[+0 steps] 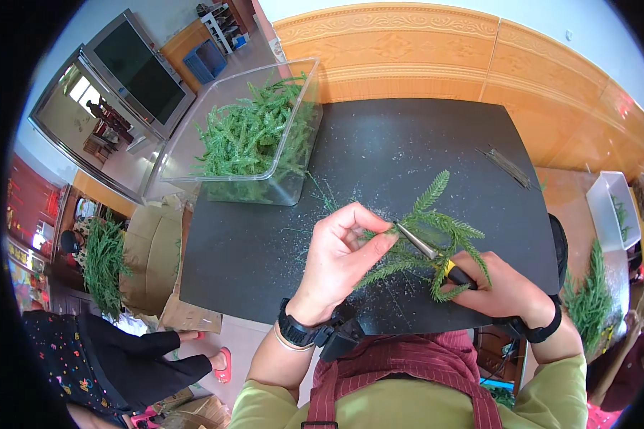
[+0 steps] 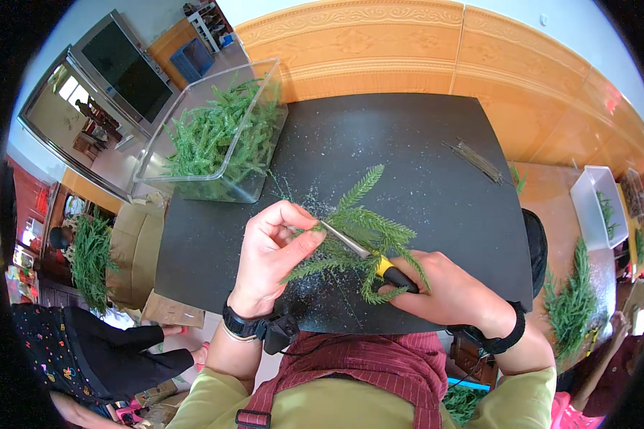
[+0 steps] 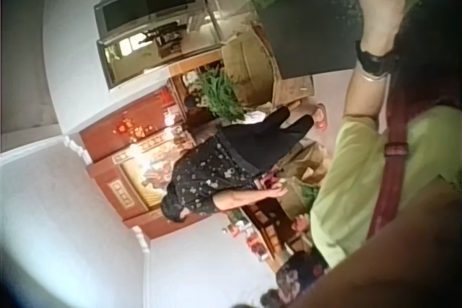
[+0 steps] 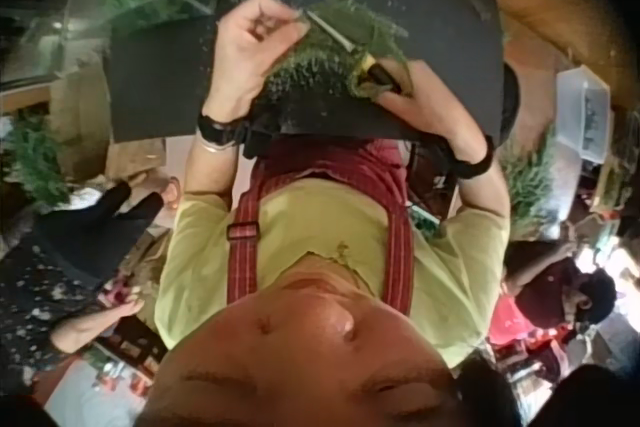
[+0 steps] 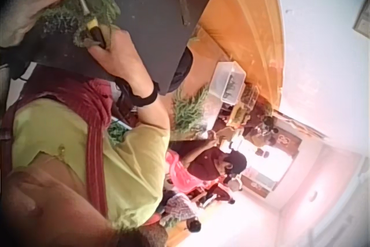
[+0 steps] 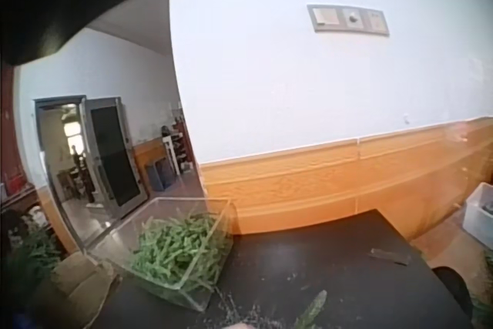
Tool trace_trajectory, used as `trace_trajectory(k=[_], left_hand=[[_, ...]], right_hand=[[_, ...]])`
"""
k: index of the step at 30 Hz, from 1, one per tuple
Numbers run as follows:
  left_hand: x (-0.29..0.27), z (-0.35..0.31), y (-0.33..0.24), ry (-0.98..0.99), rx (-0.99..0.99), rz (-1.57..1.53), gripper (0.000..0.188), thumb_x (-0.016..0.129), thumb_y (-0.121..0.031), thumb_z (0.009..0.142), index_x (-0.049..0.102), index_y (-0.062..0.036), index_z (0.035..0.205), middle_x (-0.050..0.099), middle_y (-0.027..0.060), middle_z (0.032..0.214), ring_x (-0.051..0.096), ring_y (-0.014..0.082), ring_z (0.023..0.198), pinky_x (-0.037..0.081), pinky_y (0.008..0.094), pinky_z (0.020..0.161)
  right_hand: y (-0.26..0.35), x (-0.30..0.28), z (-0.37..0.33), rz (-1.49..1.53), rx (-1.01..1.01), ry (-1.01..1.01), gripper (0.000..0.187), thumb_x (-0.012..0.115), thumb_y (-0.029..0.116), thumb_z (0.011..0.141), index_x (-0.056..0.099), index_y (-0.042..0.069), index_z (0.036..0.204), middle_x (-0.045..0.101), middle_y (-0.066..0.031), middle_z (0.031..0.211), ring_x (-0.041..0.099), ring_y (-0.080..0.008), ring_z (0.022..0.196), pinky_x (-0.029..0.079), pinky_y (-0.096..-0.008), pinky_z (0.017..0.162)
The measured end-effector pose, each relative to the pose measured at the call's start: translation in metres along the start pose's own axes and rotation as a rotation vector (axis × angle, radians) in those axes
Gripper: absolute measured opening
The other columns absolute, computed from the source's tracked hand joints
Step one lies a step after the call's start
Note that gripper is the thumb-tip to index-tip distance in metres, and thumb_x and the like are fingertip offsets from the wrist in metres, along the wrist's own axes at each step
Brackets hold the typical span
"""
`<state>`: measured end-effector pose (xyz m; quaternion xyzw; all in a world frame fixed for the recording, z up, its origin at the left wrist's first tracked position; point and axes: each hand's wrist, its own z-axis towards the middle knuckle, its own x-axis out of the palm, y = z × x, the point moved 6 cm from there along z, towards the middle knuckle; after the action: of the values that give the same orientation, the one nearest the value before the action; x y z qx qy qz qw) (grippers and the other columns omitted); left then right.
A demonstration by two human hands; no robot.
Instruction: Trimming and sorting green plant branches into containers.
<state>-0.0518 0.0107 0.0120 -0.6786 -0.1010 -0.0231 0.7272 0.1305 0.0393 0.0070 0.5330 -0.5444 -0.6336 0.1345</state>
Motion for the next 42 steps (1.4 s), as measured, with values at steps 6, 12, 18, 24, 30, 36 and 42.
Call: trace_trajectory(k=[6,12,18,24,30,36,42], left_hand=[[0.001,-0.001,-0.002,-0.001,0.039,0.01,0.015,0.064,0.008,0.073,0.055,-0.0028,0.077,0.054,0.0031,0.086,0.051,0.0047,0.069,0.042,0.0169,0.059],[0.001,-0.004,-0.002,-0.01,0.009,0.007,0.015,0.063,0.009,0.073,0.055,-0.003,0.077,0.054,0.0032,0.086,0.052,0.0049,0.068,0.042,0.017,0.058],[0.001,-0.004,0.002,0.002,-0.021,-0.035,0.015,0.064,0.008,0.073,0.055,-0.0033,0.077,0.055,0.0028,0.086,0.052,0.0056,0.066,0.042,0.0175,0.057],[0.001,-0.003,0.006,0.009,-0.054,-0.112,0.015,0.064,0.007,0.073,0.055,-0.0039,0.078,0.055,0.0027,0.085,0.052,0.0059,0.064,0.041,0.0175,0.056],[0.003,-0.003,0.012,0.014,-0.133,-0.209,0.016,0.064,0.007,0.074,0.054,-0.0051,0.079,0.055,0.0012,0.082,0.05,0.005,0.06,0.039,0.0167,0.052],[0.007,-0.003,0.017,0.032,-0.19,-0.302,0.016,0.063,0.006,0.075,0.054,-0.0058,0.079,0.055,0.0001,0.081,0.05,0.0039,0.059,0.038,0.0158,0.051],[0.006,-0.001,0.014,0.007,-0.134,-0.245,0.017,0.063,0.006,0.074,0.053,-0.0057,0.08,0.056,0.0,0.08,0.051,0.0035,0.059,0.039,0.0158,0.051]], right_hand=[[-0.005,0.004,-0.002,0.169,0.008,0.036,0.021,0.061,0.013,0.074,0.056,0.0,0.09,0.058,-0.0182,0.078,0.058,-0.035,0.074,0.044,-0.0378,0.063],[0.0,-0.001,-0.004,0.003,-0.053,-0.032,0.016,0.062,0.008,0.075,0.056,0.0,0.086,0.058,-0.0143,0.071,0.057,-0.0224,0.063,0.043,-0.0302,0.058],[0.004,-0.003,-0.006,0.003,-0.027,-0.092,0.021,0.062,0.015,0.075,0.057,-0.001,0.088,0.054,-0.0219,0.072,0.054,-0.0395,0.071,0.042,-0.0405,0.061],[0.005,-0.005,-0.008,-0.074,0.029,-0.096,0.02,0.063,0.015,0.075,0.057,-0.002,0.083,0.055,-0.0221,0.073,0.053,-0.0395,0.071,0.042,-0.0416,0.06],[0.001,-0.004,-0.01,-0.233,-0.122,-0.189,0.017,0.064,0.013,0.075,0.054,0.0,0.081,0.054,-0.0182,0.071,0.054,-0.0338,0.066,0.041,-0.0363,0.057],[-0.012,0.003,-0.007,-0.169,-0.096,-0.121,0.018,0.062,0.014,0.078,0.057,0.001,0.089,0.059,-0.0164,0.077,0.059,-0.0293,0.075,0.044,-0.0349,0.063],[-0.013,0.018,-0.006,0.201,0.017,0.161,0.02,0.06,0.014,0.081,0.06,0.002,0.097,0.064,-0.0117,0.084,0.061,-0.0198,0.082,0.047,-0.0306,0.072]])
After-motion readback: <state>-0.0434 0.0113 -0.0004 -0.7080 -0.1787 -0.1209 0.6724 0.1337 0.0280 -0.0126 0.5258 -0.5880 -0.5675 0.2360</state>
